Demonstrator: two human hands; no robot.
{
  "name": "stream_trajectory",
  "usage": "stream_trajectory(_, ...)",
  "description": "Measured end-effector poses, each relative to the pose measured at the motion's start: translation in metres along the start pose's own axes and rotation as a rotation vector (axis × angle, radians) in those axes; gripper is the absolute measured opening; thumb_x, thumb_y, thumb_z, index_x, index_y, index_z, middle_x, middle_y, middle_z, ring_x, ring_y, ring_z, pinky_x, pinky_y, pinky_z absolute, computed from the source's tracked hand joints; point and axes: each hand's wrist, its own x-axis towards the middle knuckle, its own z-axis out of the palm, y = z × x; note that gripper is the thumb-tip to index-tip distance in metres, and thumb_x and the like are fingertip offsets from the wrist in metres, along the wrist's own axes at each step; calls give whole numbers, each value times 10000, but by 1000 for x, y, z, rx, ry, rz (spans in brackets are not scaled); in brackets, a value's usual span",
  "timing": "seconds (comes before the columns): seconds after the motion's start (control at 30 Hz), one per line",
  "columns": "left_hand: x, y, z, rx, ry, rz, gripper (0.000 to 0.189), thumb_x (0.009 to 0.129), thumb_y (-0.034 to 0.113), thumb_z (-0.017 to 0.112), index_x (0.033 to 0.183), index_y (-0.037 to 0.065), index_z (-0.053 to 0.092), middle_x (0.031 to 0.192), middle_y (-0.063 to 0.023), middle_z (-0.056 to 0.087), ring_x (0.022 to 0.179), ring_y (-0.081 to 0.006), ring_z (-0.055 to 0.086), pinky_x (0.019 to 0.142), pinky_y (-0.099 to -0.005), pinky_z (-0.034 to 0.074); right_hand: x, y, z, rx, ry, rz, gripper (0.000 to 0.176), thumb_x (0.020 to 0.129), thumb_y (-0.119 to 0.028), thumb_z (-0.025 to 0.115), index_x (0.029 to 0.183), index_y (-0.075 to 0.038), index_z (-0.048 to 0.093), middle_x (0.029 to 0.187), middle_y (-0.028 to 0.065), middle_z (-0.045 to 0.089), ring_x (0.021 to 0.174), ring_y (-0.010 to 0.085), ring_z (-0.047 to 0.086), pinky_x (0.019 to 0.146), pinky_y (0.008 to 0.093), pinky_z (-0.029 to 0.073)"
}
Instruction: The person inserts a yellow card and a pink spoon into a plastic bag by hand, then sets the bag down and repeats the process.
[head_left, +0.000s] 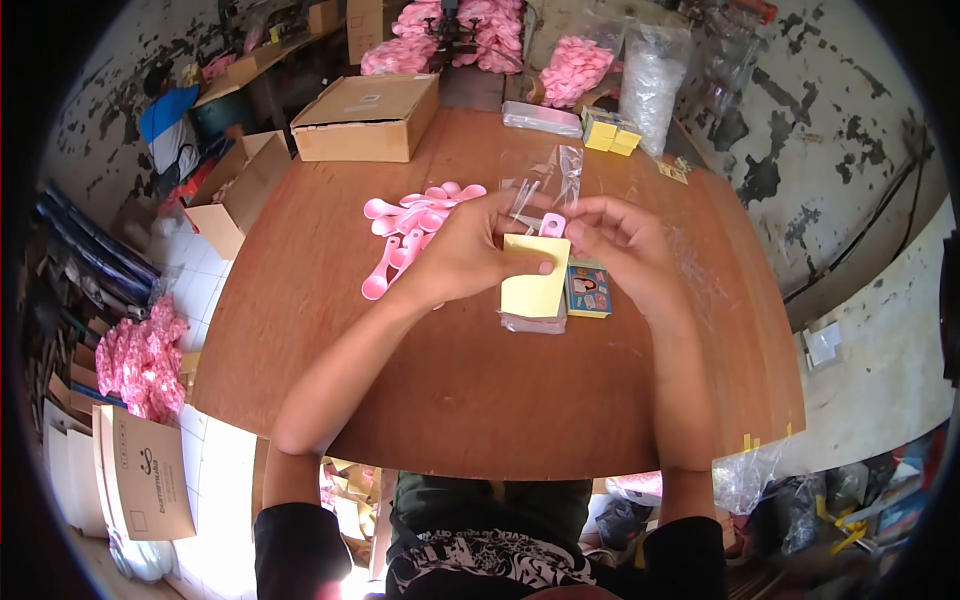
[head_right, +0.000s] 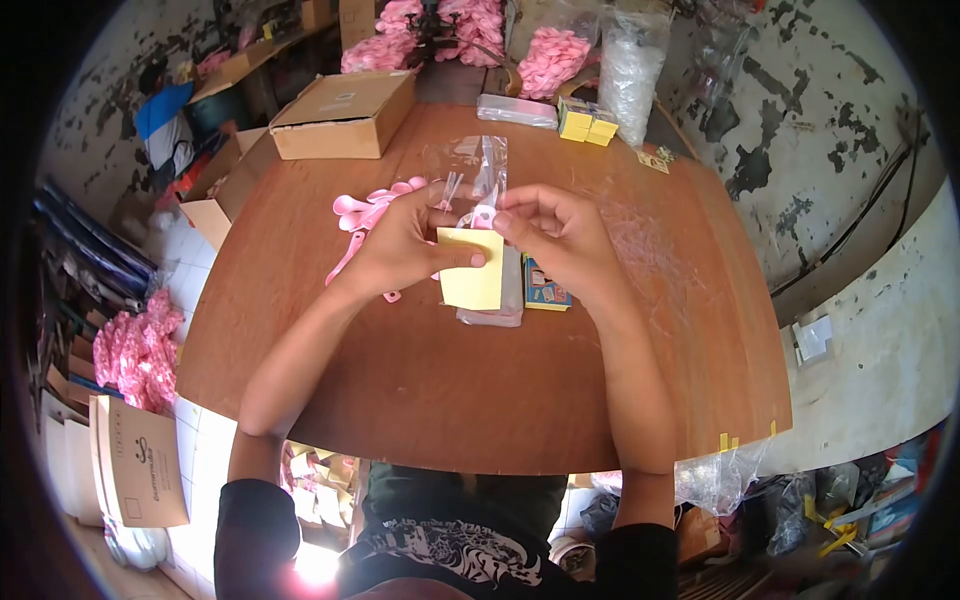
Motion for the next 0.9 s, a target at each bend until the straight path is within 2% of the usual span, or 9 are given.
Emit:
stream_trajectory(0.1, 0, -1, 1, -21, -3, -22, 542, 775, 25, 785, 1252, -28, 532, 996, -81, 702, 910, -121, 660, 760, -272, 529, 1, 9, -1, -43, -9, -34, 167, 902, -78, 669, 1011, 47, 655, 872, 55, 684, 761, 78, 630, 677, 214, 501)
stream_trajectory(0.2, -2, 3, -2, 66, 26, 5, 431, 840, 63, 736, 1222, -28, 558, 986, -82, 703, 870, -111, 664, 713, -250, 528, 1, 9, -3, -10, 15, -9, 156, 898, -74, 672, 995, 47, 654, 856, 60, 681, 738, 76, 623, 655, 217, 500)
stream_trajectory(0.27, 0, -4, -9, -52, 75, -38, 312, 912, 129, 668, 1169, -31, 596, 958, -79, 706, 820, -95, 663, 671, -227, 524, 1, 10, -4, -2, 14, -15, 145, 902, -72, 662, 996, 38, 654, 837, 57, 676, 726, 81, 620, 653, 224, 502)
stream_trajectory(0.3, 2, -7, -9, -61, 106, 28, 266, 955, 172, 614, 1114, -41, 628, 923, -72, 707, 783, -80, 654, 661, -221, 532, 1, 10, -5, 5, 12, -20, 134, 907, -71, 653, 997, 28, 655, 818, 53, 672, 715, 87, 617, 650, 232, 504)
stream_trajectory(0.53, 3, -10, -11, -31, 176, 20, 259, 966, 177, 600, 1078, -48, 663, 930, -71, 707, 784, -84, 657, 659, -239, 561, 2, 14, -3, 13, 30, -7, 123, 907, -69, 652, 983, 28, 651, 818, 62, 671, 700, 91, 616, 635, 235, 503)
stream_trajectory(0.73, 4, -6, -15, -10, 191, 94, 243, 951, 124, 618, 1132, -34, 655, 949, -101, 721, 753, -76, 654, 618, -221, 534, 4, 17, -6, 56, 9, -134, 126, 908, -49, 647, 1005, 31, 655, 825, 73, 674, 705, 101, 623, 628, 238, 511)
stream_trajectory(0.8, 4, -4, -18, -42, 133, 100, 259, 960, 131, 600, 1152, -36, 651, 973, -108, 711, 795, -103, 678, 657, -234, 584, 4, 15, -8, 54, -16, -120, 127, 895, -17, 646, 1009, 33, 670, 856, 87, 682, 732, 114, 636, 635, 245, 520)
stream_trajectory(0.9, 1, -1, -24, -38, 82, 69, 241, 959, 97, 588, 1151, -36, 650, 986, -125, 709, 767, -139, 701, 639, -244, 588, 4, 14, -10, 68, -53, -169, 108, 882, 16, 639, 974, 37, 690, 899, 102, 687, 763, 131, 648, 648, 253, 527)
